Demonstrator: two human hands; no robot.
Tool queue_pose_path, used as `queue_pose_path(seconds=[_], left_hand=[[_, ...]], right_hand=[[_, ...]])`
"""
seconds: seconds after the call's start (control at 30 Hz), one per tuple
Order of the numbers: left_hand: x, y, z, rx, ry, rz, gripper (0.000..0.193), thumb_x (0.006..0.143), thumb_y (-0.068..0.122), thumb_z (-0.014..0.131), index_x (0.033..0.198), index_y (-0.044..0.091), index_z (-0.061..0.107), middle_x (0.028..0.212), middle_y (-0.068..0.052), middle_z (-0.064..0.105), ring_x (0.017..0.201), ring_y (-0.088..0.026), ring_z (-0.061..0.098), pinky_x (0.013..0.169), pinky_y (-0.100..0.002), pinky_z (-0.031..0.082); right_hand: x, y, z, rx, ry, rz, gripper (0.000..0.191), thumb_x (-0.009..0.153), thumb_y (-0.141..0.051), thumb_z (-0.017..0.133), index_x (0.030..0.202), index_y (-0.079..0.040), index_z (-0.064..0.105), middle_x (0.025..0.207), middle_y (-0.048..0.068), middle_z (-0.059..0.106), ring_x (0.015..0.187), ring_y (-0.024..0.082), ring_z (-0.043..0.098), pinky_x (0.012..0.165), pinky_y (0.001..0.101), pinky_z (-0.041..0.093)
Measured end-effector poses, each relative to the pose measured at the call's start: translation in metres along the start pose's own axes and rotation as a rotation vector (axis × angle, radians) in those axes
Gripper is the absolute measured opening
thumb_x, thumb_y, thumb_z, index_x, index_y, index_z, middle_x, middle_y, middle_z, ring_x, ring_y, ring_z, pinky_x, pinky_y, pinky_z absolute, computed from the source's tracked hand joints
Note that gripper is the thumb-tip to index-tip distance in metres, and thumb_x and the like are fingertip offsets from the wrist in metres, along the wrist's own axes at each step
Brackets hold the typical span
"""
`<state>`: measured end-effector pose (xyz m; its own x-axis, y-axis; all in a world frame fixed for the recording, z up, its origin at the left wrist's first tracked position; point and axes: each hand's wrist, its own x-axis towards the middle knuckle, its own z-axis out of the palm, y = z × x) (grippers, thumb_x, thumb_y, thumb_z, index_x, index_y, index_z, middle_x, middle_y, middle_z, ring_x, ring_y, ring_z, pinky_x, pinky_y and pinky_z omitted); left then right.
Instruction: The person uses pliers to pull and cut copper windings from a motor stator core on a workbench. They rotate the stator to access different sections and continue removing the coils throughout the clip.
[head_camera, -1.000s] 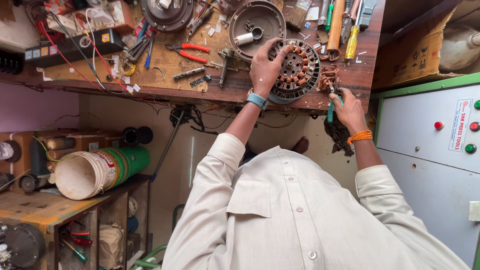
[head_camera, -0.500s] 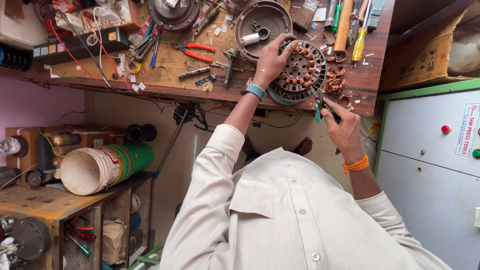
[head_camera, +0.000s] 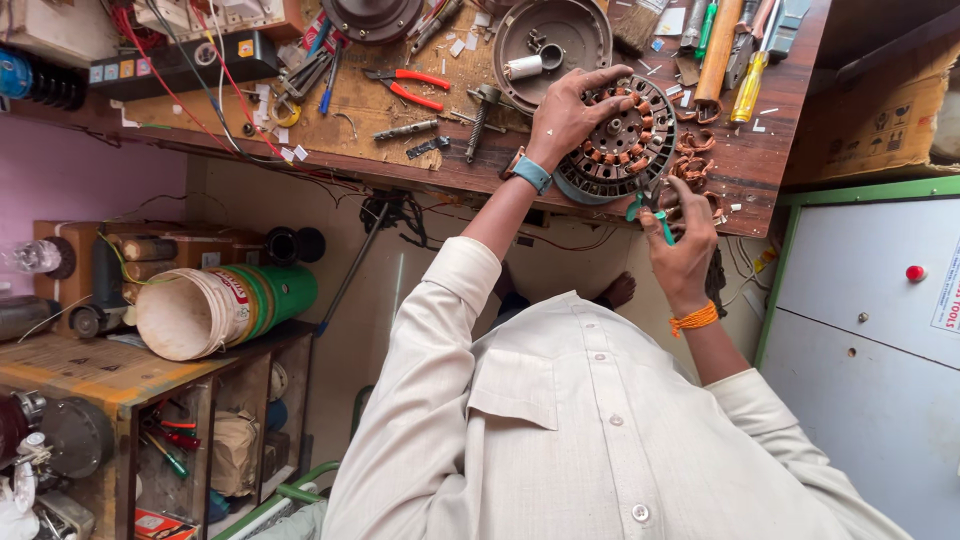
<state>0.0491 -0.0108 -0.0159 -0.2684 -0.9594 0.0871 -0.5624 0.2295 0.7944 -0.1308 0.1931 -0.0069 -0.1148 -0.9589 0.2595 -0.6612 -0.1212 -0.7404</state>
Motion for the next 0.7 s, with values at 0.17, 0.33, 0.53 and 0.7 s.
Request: queue_pose_path(seconds=[0.17,0.33,0.53,0.7], left_hand=[[-0.001,-0.002,0.0,-0.091,0.024,0.017,0.043,0.082,0.05,0.081,0.122,0.038,0.075,0.096,-0.001,0.073,0.082,-0.015,0.073,0.07,-0.034,0.059],[-0.003,-0.004,0.007,-0.067,0.033,0.016,0.042,0.081,0.052,0.08,0.121,0.038,0.075,0.096,0.001,0.075,0.084,-0.016,0.073,0.071,-0.034,0.059],[-0.002,-0.006,0.008,0.014,0.122,0.034,0.044,0.081,0.055,0.077,0.121,0.037,0.075,0.099,-0.001,0.076,0.09,-0.017,0.071,0.072,-0.034,0.06],[-0.003,-0.002,0.007,-0.017,0.116,-0.027,0.044,0.081,0.058,0.077,0.121,0.039,0.074,0.098,0.0,0.075,0.081,-0.015,0.074,0.066,-0.033,0.061]], right_hand=[[0.013,0.022,-0.008,0.23,-0.539,0.446,0.042,0.1,-0.033,0.064,0.131,-0.005,0.059,0.098,0.009,0.063,0.087,0.025,0.06,0.081,0.0419,0.052],[-0.004,0.016,0.007,1.959,-0.689,0.925,0.028,0.102,-0.023,0.061,0.122,-0.004,0.057,0.092,0.008,0.062,0.082,0.023,0.061,0.078,0.0435,0.052],[-0.004,0.017,0.005,1.512,-0.61,0.959,0.018,0.101,-0.009,0.059,0.117,-0.001,0.057,0.084,0.01,0.059,0.073,0.022,0.06,0.067,0.0432,0.05],[0.014,0.026,0.023,0.021,-0.223,0.21,0.023,0.096,0.004,0.057,0.119,0.005,0.054,0.082,0.018,0.06,0.07,0.028,0.063,0.064,0.0442,0.049]])
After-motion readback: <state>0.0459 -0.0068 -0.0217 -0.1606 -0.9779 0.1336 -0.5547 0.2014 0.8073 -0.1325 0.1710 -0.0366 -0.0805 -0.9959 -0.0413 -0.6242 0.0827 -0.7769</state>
